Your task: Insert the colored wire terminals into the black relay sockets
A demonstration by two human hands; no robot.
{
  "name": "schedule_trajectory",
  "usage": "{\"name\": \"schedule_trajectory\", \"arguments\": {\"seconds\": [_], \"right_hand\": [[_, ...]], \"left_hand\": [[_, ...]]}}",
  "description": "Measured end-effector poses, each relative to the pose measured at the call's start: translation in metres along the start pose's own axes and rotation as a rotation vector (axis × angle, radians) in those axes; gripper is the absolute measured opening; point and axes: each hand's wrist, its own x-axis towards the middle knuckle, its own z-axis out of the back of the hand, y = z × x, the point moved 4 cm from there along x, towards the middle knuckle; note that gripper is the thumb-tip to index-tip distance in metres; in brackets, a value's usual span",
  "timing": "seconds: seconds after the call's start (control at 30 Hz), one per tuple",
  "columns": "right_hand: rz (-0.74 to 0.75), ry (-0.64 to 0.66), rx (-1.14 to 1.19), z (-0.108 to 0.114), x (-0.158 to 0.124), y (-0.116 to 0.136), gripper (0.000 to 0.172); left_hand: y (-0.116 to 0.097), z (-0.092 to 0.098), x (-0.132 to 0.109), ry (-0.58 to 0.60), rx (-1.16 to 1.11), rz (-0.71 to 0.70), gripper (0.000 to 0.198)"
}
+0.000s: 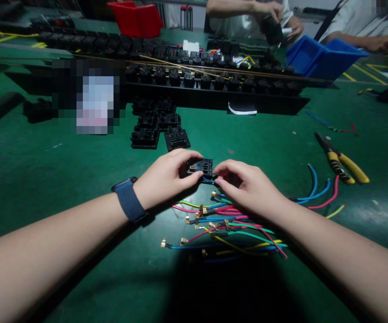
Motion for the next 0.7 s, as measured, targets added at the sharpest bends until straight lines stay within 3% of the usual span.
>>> {"name": "schedule_trajectory", "arguments": {"seconds": [0.17,0.3,0.53,0.7], "right_hand": [[0.011,0.038,-0.021,0.014,0.000,0.007,0.016],[0.042,0.102,-0.250,0.029,-0.004,0.016,0.019],[-0.051,0.373,-0.607,0.042,-0.018,0.021,0.014],[-0.053,0.390,-0.763,0.042,-0.023,0.025,0.008]], "left_hand": [[0.000,-0.001,0.001,0.026,-0.015,-0.020,0.032],[0.000,-0.001,0.000,0.028,-0.014,-0.029,0.032],[0.001,-0.001,0.000,0.028,-0.027,-0.029,0.032],[0.002,-0.001,0.000,0.033,-0.031,-0.037,0.033]]}}
